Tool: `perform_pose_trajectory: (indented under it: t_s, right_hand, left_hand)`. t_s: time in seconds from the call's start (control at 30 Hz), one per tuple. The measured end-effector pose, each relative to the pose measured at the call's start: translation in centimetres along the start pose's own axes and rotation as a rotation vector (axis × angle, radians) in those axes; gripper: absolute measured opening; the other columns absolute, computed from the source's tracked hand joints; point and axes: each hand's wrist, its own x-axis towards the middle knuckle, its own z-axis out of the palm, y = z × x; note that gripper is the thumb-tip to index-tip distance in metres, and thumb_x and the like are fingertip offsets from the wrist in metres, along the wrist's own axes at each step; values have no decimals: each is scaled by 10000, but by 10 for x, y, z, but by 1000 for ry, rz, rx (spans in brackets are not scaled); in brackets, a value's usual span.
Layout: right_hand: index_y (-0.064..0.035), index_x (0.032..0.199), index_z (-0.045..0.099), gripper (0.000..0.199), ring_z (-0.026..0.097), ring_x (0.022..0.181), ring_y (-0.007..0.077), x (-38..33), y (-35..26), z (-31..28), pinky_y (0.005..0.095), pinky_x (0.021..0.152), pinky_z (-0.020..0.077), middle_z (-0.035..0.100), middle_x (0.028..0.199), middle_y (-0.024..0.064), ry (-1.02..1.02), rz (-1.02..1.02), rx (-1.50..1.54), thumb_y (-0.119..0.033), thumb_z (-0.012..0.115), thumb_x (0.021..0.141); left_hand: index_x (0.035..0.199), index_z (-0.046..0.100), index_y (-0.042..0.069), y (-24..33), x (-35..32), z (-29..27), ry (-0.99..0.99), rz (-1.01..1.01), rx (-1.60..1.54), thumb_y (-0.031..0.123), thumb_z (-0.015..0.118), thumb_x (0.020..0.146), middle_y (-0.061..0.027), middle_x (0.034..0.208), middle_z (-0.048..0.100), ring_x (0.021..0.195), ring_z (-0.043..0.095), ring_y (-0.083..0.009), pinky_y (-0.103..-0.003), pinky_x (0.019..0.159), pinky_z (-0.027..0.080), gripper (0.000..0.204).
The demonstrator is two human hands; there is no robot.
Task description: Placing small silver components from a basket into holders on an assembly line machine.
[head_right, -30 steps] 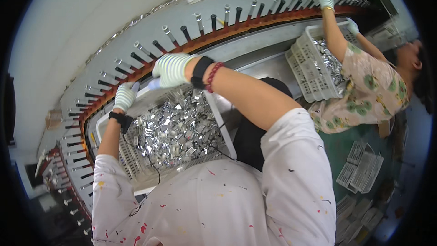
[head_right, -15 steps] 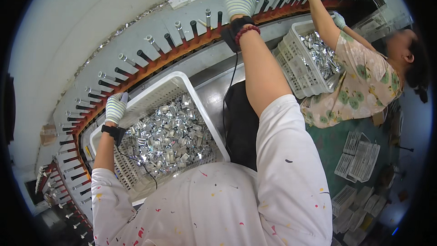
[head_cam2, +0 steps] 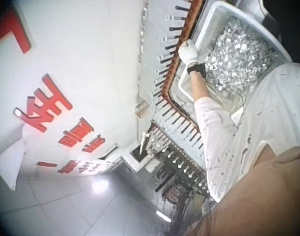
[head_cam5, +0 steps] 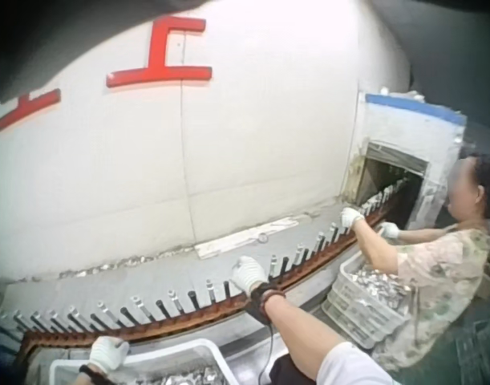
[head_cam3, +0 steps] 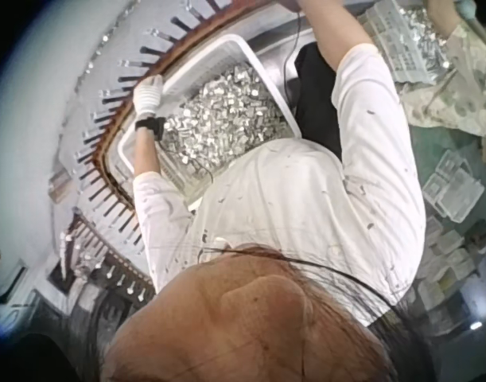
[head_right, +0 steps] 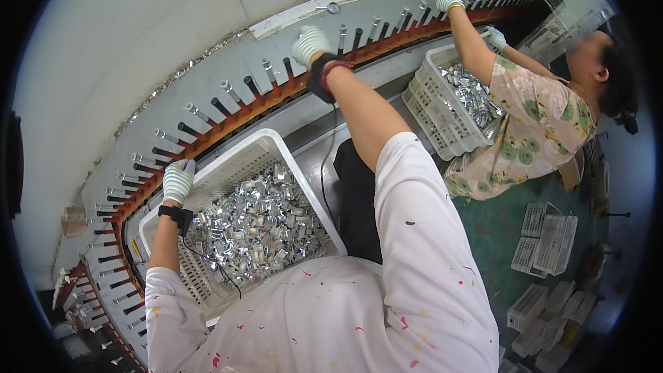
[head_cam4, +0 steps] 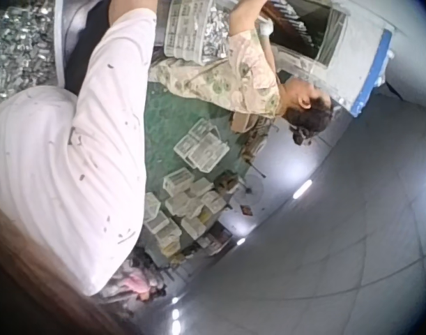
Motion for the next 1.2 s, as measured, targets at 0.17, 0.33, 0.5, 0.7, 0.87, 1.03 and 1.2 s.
perform_pose_trajectory:
  t_s: [0.17, 0.33, 0.5, 0.7, 0.87, 1.03, 1.2]
  right_hand:
    - [-54, 978, 643, 237, 616, 932, 357, -34, -44, -55, 433, 808, 496, 643, 986, 196, 87, 163, 400, -148, 553, 780]
    - [-21, 927, 665, 270, 635, 856, 372, -64, -76, -100, 435, 755, 518, 653, 883, 218, -18, -120, 637, -148, 545, 721]
    - [-38, 1047, 651, 465, 635, 894, 320, -115, -117, -118, 391, 808, 488, 669, 952, 167, -537, -645, 671, -452, 544, 865]
    - [-55, 941, 679, 279, 634, 869, 330, -130, -141, -140, 366, 782, 490, 662, 900, 176, -302, -617, 934, -277, 570, 811]
    - [-56, 961, 700, 243, 580, 555, 158, -181, -152, -255, 245, 526, 468, 649, 749, 93, -522, -934, 1376, -124, 513, 821]
    - [-57, 970, 694, 244, 583, 571, 162, -167, -180, -226, 251, 538, 470, 648, 761, 96, -729, -1075, 1464, -131, 512, 825]
    - [-59, 983, 687, 246, 586, 591, 167, -188, -185, -227, 258, 554, 473, 647, 776, 98, -779, -1140, 1437, -139, 512, 830]
  left_hand:
    - [870, 678, 21, 1, -3, -7, 17, -12, 35, 276, 538, 838, -237, 820, 618, 784, 611, -392, -425, 720, 485, 293]
    - [864, 676, 18, 22, -2, -12, 6, -35, 19, 282, 535, 839, -234, 809, 618, 773, 613, -390, -418, 714, 487, 300]
    - [882, 679, 42, 33, -10, -16, 57, -43, 105, 307, 528, 839, -229, 847, 622, 818, 609, -391, -431, 743, 480, 308]
    - [927, 675, 59, 3, -7, 0, 104, 24, 190, 364, 470, 867, -198, 975, 638, 938, 583, -380, -458, 853, 440, 372]
    - [933, 675, 92, 20, -3, -15, 61, -43, 125, 348, 465, 860, -186, 954, 643, 925, 600, -361, -453, 832, 463, 340]
    - [968, 668, 89, 15, 8, -17, 49, -68, 150, 366, 464, 875, -181, 947, 643, 908, 601, -362, -434, 813, 473, 356]
    - [924, 676, 64, 17, -22, -12, 74, -113, 87, 362, 461, 863, -183, 901, 650, 873, 612, -364, -426, 810, 481, 373]
